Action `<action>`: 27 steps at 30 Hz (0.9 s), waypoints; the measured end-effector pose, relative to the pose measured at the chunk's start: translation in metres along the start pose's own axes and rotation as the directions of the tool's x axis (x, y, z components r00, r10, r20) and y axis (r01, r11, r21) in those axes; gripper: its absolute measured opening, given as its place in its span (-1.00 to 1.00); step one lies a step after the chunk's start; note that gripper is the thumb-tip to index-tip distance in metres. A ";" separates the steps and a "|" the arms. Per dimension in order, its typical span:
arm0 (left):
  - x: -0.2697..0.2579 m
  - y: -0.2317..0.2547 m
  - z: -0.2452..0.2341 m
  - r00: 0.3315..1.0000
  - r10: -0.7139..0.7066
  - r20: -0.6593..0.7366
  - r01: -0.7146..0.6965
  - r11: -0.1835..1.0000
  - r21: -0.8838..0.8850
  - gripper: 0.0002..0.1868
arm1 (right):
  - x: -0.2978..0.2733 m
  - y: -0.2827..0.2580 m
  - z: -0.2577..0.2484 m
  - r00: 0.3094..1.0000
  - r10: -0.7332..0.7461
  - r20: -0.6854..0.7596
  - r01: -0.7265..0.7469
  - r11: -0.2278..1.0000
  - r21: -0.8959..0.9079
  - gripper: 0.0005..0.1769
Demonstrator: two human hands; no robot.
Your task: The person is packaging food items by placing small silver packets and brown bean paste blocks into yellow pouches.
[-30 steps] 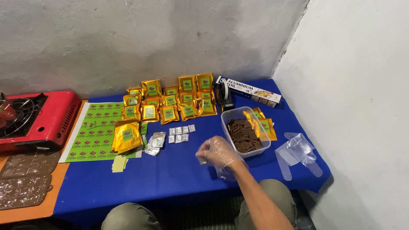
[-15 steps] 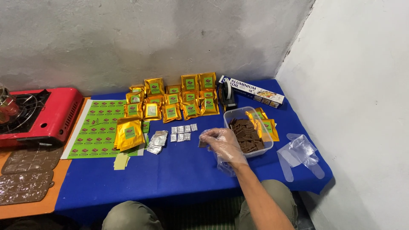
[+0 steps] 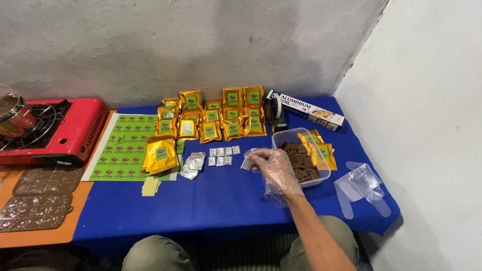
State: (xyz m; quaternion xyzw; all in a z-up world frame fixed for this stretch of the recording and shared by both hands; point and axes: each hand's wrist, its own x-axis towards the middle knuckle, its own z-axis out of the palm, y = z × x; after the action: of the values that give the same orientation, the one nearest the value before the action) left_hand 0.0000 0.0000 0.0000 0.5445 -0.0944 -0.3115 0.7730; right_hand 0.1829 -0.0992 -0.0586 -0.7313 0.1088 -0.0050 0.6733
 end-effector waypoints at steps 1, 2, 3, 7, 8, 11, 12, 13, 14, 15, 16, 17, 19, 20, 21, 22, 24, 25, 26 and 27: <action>0.003 0.003 -0.005 1.000 0.007 0.000 -0.007 1.000 0.002 -0.80 | 0.001 0.000 -0.001 1.000 -0.020 0.009 0.021 1.000 -0.017 -0.81; 0.006 0.005 -0.011 1.000 0.014 0.000 -0.014 1.000 0.004 -0.80 | -0.001 -0.006 -0.002 1.000 -0.021 0.015 0.021 1.000 -0.018 -0.81; 0.009 0.007 -0.017 1.000 0.022 -0.001 -0.022 1.000 0.003 -0.80 | -0.004 -0.011 -0.004 0.998 -0.055 0.036 0.058 0.993 -0.107 -0.82; 0.019 0.012 -0.041 0.999 0.050 0.000 -0.050 0.999 0.013 -0.80 | -0.003 -0.023 -0.011 0.975 -0.167 0.148 0.210 0.912 -0.352 -0.82; 0.028 0.013 -0.060 0.999 0.051 -0.007 -0.051 0.999 0.012 -0.80 | -0.001 -0.027 -0.012 0.974 -0.166 0.154 0.211 0.912 -0.351 -0.82; 0.049 0.025 -0.109 0.845 0.434 -0.313 -0.258 0.843 0.472 -0.84 | 0.004 -0.038 -0.012 0.956 -0.204 0.213 0.273 0.885 -0.377 -0.83; 0.053 0.034 -0.120 0.831 0.440 -0.339 -0.173 0.785 0.595 -0.62 | 0.004 -0.043 -0.010 0.956 -0.206 0.211 0.279 0.865 -0.418 -0.81; 0.057 0.043 -0.132 0.816 0.452 -0.360 -0.084 0.709 0.700 -0.39 | 0.004 -0.048 -0.008 0.955 -0.211 0.206 0.285 0.840 -0.461 -0.78; 0.063 0.047 -0.140 0.813 0.454 -0.364 -0.083 0.710 0.699 -0.39 | 0.007 -0.049 -0.005 0.954 -0.212 0.211 0.289 0.839 -0.461 -0.78; 0.068 0.052 -0.147 0.835 0.448 -0.319 -0.117 0.711 0.693 -0.25 | 0.010 -0.051 -0.002 0.963 -0.172 0.208 0.247 0.871 -0.425 -0.80; 0.074 0.056 -0.153 0.855 0.442 -0.273 -0.150 0.713 0.685 -0.11 | 0.013 -0.052 0.001 0.970 -0.130 0.205 0.203 0.899 -0.388 -0.83; 0.082 0.052 -0.162 0.852 0.444 -0.276 -0.149 0.713 0.686 -0.11 | 0.014 -0.054 0.002 0.969 -0.132 0.210 0.206 0.899 -0.387 -0.83; 0.099 0.043 -0.179 0.872 0.396 -0.289 -0.196 0.822 0.536 -0.17 | 0.016 -0.058 0.004 0.965 -0.130 0.229 0.213 0.897 -0.387 -0.82; 0.106 0.040 -0.184 0.871 0.398 -0.288 -0.198 0.820 0.536 -0.17 | 0.020 -0.055 0.007 0.964 -0.133 0.229 0.216 0.896 -0.388 -0.82; 0.113 0.036 -0.189 0.865 0.395 -0.309 -0.201 0.838 0.507 -0.26 | 0.023 -0.052 0.008 0.964 -0.131 0.230 0.214 0.898 -0.386 -0.81; 0.121 0.031 -0.194 0.860 0.390 -0.330 -0.205 0.855 0.477 -0.35 | 0.027 -0.049 0.009 0.965 -0.128 0.231 0.211 0.899 -0.384 -0.81; 0.122 0.031 -0.194 0.855 0.393 -0.339 -0.207 0.858 0.471 -0.40 | 0.028 -0.047 0.010 0.967 -0.112 0.227 0.192 0.908 -0.372 -0.78; 0.123 0.030 -0.194 0.847 0.399 -0.352 -0.211 0.859 0.467 -0.45 | 0.028 -0.046 0.011 0.968 -0.099 0.230 0.178 0.917 -0.357 -0.76; 0.125 0.028 -0.196 0.847 0.396 -0.354 -0.209 0.861 0.464 -0.45 | 0.022 -0.053 0.013 0.969 -0.095 0.230 0.175 0.917 -0.359 -0.76; 0.127 0.025 -0.199 0.854 0.366 -0.370 -0.200 0.887 0.416 -0.44 | 0.016 -0.060 0.014 0.971 -0.018 0.239 0.097 0.941 -0.325 -0.67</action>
State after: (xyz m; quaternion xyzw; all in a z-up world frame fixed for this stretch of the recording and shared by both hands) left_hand 0.2058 0.0869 -0.0791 0.7130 -0.0545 -0.0389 0.6980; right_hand 0.2094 -0.0838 -0.0033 -0.8333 0.0070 0.0791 0.5471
